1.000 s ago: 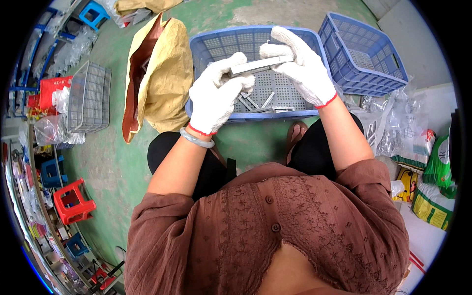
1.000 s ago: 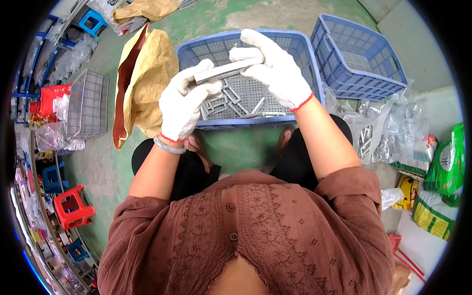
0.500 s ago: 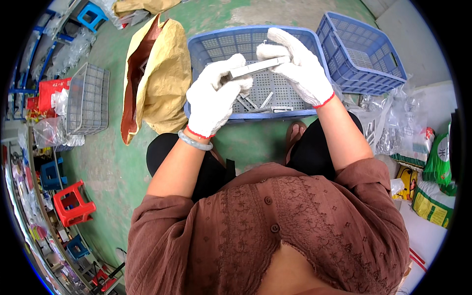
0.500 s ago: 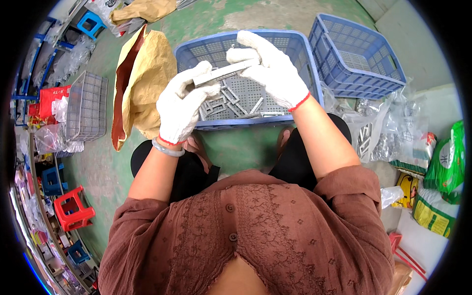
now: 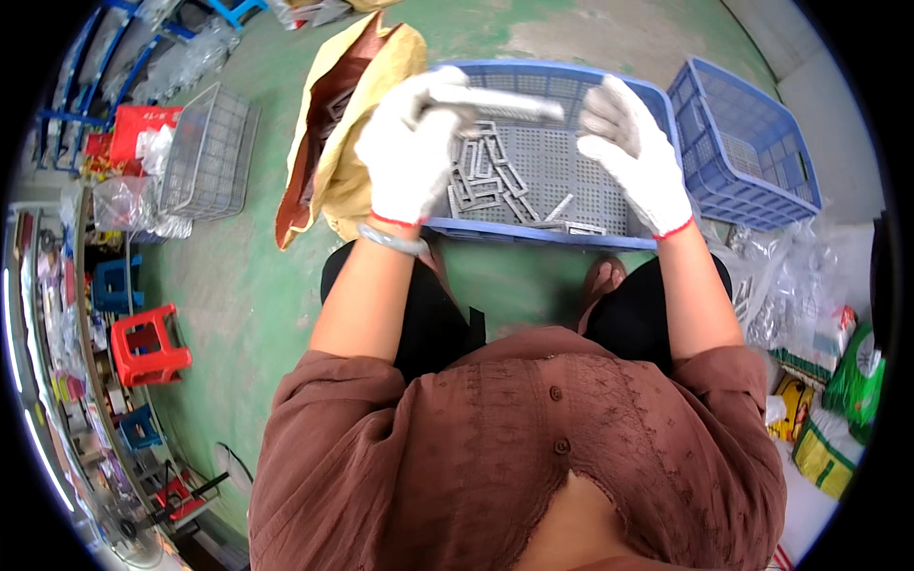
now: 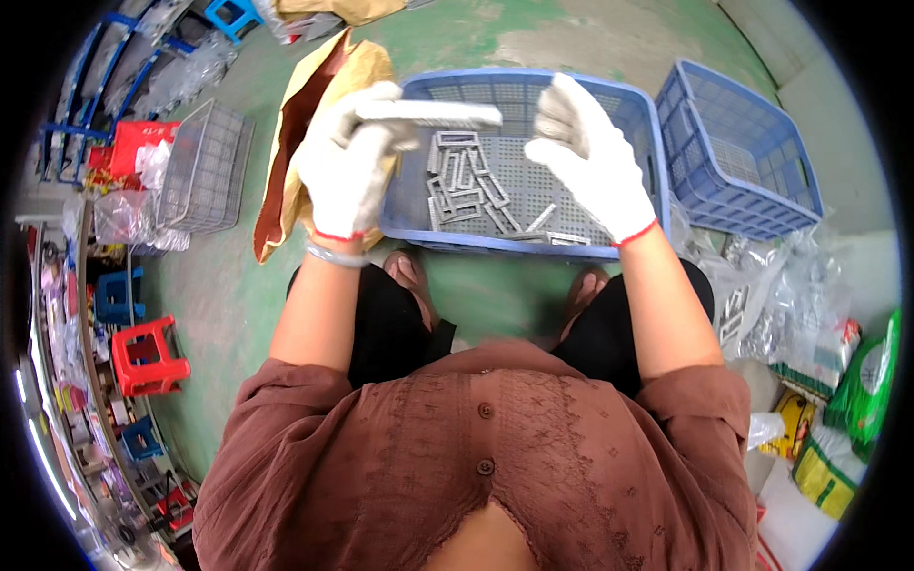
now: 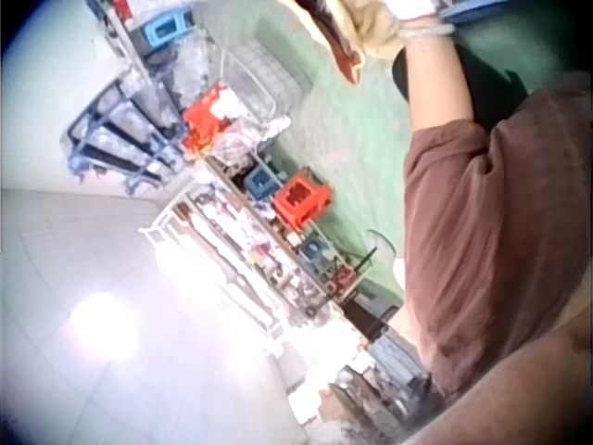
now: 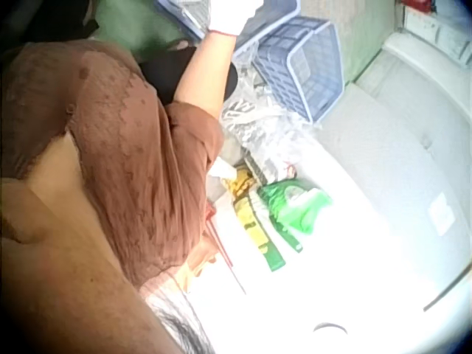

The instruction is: The person sits on the floor and repeatedly picks up small rectangular metal parts from a blue crate. They hold the parts in gloved hands, turning them over to inspect the surfaces, and then place them back into the crate.

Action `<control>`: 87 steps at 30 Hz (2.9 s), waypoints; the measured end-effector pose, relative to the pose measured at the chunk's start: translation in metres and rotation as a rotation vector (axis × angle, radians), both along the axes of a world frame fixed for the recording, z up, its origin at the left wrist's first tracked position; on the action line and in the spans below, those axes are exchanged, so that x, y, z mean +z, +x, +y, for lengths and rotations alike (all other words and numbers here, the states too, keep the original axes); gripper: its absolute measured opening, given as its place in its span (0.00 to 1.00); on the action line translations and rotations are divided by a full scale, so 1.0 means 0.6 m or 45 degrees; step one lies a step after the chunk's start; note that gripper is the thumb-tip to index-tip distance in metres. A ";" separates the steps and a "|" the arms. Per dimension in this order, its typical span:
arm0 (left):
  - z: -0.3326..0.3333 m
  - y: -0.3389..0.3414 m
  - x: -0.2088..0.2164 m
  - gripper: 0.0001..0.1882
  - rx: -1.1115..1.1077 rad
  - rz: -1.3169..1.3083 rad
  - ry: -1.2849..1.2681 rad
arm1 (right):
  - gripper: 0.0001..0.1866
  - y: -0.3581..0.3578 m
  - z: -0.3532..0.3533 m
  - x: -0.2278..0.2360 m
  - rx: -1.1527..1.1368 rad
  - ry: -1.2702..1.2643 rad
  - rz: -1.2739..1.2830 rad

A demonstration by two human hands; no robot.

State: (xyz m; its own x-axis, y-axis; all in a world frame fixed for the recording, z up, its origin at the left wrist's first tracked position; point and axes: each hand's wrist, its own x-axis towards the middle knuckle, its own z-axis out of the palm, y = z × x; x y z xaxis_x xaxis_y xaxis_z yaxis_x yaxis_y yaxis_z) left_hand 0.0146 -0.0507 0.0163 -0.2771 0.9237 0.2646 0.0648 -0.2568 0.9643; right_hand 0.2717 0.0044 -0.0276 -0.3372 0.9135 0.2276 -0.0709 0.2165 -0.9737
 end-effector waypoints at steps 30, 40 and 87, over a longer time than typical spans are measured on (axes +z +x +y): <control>-0.015 -0.069 0.025 0.18 0.123 0.849 -0.141 | 0.41 -0.161 0.224 -0.347 0.607 -0.223 -1.897; 0.000 -0.081 0.018 0.24 -0.221 1.027 -0.568 | 0.59 -0.262 0.200 -0.477 0.568 -0.399 -1.997; 0.034 -0.053 -0.021 0.25 -0.321 0.968 -0.717 | 0.45 -0.207 0.177 -0.547 0.552 -0.139 -2.094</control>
State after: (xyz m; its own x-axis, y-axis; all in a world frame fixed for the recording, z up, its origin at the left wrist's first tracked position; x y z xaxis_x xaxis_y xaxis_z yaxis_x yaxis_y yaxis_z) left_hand -0.0173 -0.0303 0.0036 0.0082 0.9784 -0.2066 0.7260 0.1363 0.6741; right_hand 0.1474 0.1104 -0.3560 -0.3447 0.6846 -0.6423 0.9189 0.3858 -0.0819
